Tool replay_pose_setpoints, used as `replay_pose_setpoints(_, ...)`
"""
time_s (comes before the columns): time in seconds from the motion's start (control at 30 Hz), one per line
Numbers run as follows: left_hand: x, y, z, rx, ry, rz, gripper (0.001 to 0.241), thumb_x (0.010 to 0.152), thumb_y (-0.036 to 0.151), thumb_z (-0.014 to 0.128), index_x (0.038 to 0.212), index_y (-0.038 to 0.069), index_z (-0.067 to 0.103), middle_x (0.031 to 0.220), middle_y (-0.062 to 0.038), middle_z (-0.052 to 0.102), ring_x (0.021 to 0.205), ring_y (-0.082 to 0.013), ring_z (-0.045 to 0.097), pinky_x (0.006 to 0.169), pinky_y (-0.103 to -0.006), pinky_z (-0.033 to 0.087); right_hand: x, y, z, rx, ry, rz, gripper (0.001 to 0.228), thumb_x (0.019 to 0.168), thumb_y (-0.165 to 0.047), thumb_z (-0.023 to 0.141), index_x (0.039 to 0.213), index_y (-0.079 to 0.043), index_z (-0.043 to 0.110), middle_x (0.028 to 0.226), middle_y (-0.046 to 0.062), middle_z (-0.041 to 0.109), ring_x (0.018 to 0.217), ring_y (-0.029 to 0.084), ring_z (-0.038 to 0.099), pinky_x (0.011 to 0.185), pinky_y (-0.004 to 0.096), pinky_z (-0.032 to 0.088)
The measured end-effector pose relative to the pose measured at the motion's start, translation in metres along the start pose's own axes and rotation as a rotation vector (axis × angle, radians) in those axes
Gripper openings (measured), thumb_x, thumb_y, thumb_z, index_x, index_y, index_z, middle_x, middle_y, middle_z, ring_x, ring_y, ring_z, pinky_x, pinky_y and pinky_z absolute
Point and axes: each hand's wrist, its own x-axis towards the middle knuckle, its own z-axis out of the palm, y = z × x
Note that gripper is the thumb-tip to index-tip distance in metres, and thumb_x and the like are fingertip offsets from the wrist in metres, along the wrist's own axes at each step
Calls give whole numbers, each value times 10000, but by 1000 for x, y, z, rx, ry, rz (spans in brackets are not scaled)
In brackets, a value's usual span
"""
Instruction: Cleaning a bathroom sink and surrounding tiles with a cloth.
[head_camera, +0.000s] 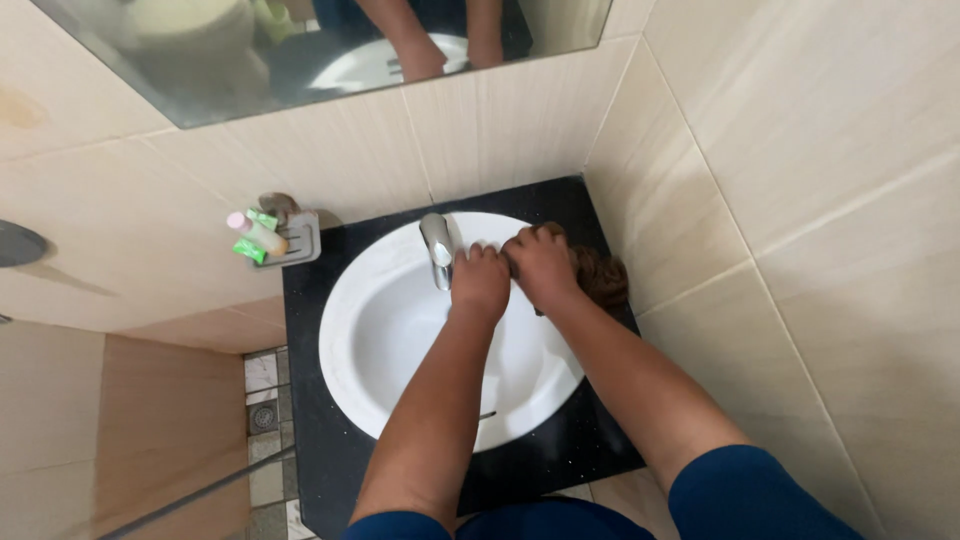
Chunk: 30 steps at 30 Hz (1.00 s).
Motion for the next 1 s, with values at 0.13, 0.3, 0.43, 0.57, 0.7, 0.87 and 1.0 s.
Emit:
replay_pose_setpoints(0.13,-3,15,57,-193,-1,-87,391,1026,198,485,1389,88,578,1378,-100,558,1283,-297,528,1003,-471,470,-21,-8,6,-143,62,-187,202,830,-267,732,1028,-252,693,1055,-4,605,1043,242,530,843,411,414)
replay_pose_setpoints(0.3,-40,28,69,-375,-118,-174,584,1022,281,526,1562,100,395,1570,-127,421,1437,-346,420,1071,-492,480,-49,-24,15,-149,56,-196,155,865,-229,680,1009,-238,735,996,22,664,1007,249,564,827,414,414)
replay_pose_setpoints(0.43,-61,32,99,-456,-165,-223,631,1022,327,495,1603,147,328,1574,-119,436,1477,-350,396,1077,-495,481,-69,-41,35,-147,-161,-125,146,875,-147,671,993,-199,739,928,60,691,945,291,627,840,456,399)
replay_pose_setpoints(0.57,-93,24,118,-510,-149,-217,545,1001,294,482,1520,129,467,1479,-127,545,1420,-356,471,1037,-517,505,-84,-67,42,-229,-412,-47,172,893,-191,620,971,-254,760,886,34,753,869,292,703,820,492,416)
replay_pose_setpoints(0.7,-123,4,147,-505,-133,-255,411,968,264,499,1338,152,638,1269,-82,669,1264,-331,587,970,-500,527,-94,-98,56,-211,-606,-50,195,819,-317,656,914,-223,798,848,81,769,830,330,739,711,548,464)
replay_pose_setpoints(0.87,-165,-31,159,-396,-119,-247,321,946,229,499,1197,142,679,1146,-76,685,1159,-295,621,949,-466,495,-106,-152,27,-108,-788,15,223,873,-166,641,1020,-115,801,967,125,786,994,374,741,851,567,540)
replay_pose_setpoints(1.0,-195,-59,144,-357,-93,-272,281,946,193,527,1170,142,688,1153,-74,688,1166,-290,619,991,-443,479,-96,-192,4,8,-823,68,263,847,-166,660,1059,-81,790,999,164,778,1009,399,732,843,575,564)
